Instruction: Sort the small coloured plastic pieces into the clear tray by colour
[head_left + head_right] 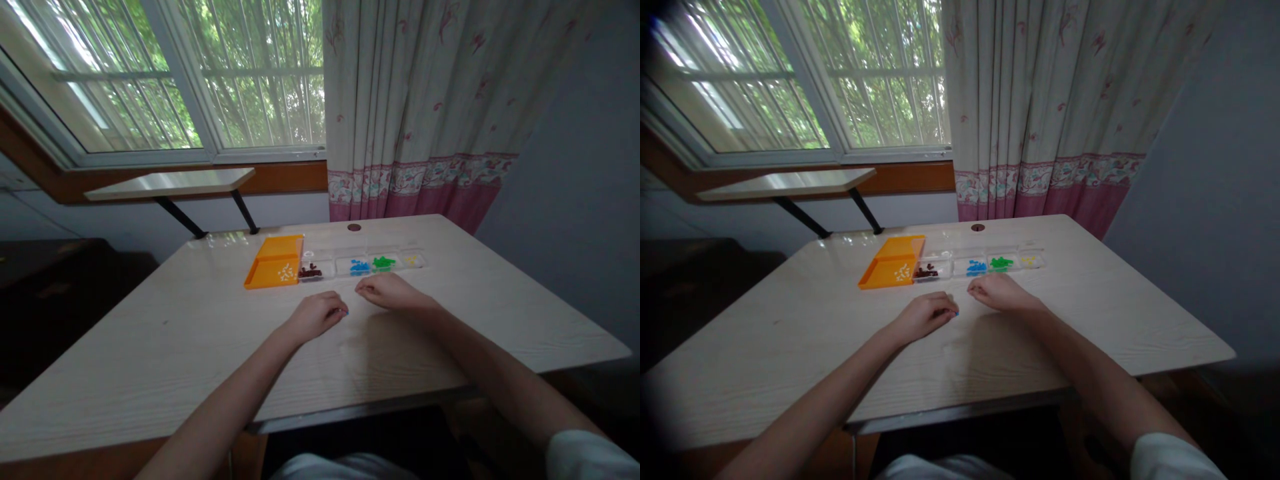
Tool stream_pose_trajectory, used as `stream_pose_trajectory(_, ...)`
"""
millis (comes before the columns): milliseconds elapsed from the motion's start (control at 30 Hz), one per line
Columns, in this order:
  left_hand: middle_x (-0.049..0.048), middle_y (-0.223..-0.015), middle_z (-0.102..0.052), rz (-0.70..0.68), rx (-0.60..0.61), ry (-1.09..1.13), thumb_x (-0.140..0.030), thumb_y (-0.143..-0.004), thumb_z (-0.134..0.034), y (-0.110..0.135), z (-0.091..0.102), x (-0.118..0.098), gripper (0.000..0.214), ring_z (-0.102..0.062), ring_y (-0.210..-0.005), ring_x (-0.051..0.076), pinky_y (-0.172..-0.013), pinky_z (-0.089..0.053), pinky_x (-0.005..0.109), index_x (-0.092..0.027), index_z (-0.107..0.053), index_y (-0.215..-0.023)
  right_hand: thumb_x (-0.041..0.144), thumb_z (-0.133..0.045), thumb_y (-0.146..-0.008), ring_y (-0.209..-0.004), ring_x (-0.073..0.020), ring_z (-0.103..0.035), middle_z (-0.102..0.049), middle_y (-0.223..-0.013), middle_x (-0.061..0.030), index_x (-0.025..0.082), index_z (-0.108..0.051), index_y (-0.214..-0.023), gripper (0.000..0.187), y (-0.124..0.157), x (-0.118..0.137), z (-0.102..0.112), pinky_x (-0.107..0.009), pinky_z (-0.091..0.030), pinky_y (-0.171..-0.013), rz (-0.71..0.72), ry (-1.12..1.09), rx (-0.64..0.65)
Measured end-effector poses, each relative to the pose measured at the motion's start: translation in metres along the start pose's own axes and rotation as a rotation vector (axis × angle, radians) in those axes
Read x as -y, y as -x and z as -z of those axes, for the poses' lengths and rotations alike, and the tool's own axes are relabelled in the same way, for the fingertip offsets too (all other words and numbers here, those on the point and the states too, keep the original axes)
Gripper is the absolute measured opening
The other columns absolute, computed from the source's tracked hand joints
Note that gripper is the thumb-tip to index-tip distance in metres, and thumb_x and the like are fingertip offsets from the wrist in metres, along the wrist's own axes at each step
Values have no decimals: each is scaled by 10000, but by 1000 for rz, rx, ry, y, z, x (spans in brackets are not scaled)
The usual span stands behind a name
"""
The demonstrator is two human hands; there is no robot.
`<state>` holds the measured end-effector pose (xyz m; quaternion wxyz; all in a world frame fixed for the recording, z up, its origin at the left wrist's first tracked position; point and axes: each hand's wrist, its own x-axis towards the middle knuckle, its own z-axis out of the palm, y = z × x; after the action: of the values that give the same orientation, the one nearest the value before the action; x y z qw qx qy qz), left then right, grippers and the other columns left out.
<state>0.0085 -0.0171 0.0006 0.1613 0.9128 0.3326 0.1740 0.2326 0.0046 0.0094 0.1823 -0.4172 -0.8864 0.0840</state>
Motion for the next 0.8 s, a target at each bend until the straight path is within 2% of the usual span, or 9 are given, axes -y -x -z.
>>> stream_pose_trajectory(100,32,-864,-610,18,-31,-17,-246,-839,-451,0,-1,-1,206,-569,-784,133,-703,-421,217,-200,-638,-910,247,-480,-818,-676,-127,-602,-691,-799,-14,233,-673,-901,210,0,10,-7,-203,-384,-591,53,-25,24)
stream_pose_trajectory(267,34,-882,-595,58,-131,-47,-278,-860,-423,1,1,-3,217,-560,-760,122,-660,-417,205,-196,-613,-922,236,-505,-796,-558,-93,-540,-659,-677,4,223,-672,-911,203,0,17,-11,-184,-333,-536,39,-54,13)
stream_pose_trajectory(567,33,-875,-584,51,-165,-116,-302,-880,-391,2,3,-5,232,-553,-732,115,-652,-418,215,-188,-588,-923,275,-552,-774,-533,-78,-512,-637,-635,5,194,-675,-896,191,-2,21,-16,-172,-333,-540,-8,-166,2)
stream_pose_trajectory(700,30,-865,-584,39,-180,-111,-291,-879,-396,2,5,-6,218,-549,-722,111,-641,-417,212,-189,-584,-921,292,-544,-785,-524,-76,-503,-628,-619,12,197,-676,-882,190,-1,22,-17,-172,-326,-530,2,-151,-35)
stream_pose_trajectory(800,31,-846,-588,38,-231,-107,-306,-874,-410,2,6,-5,215,-548,-718,112,-628,-412,211,-184,-580,-920,292,-538,-791,-523,-76,-512,-628,-616,15,198,-674,-877,186,-1,22,-15,-170,-337,-531,13,-116,-114)
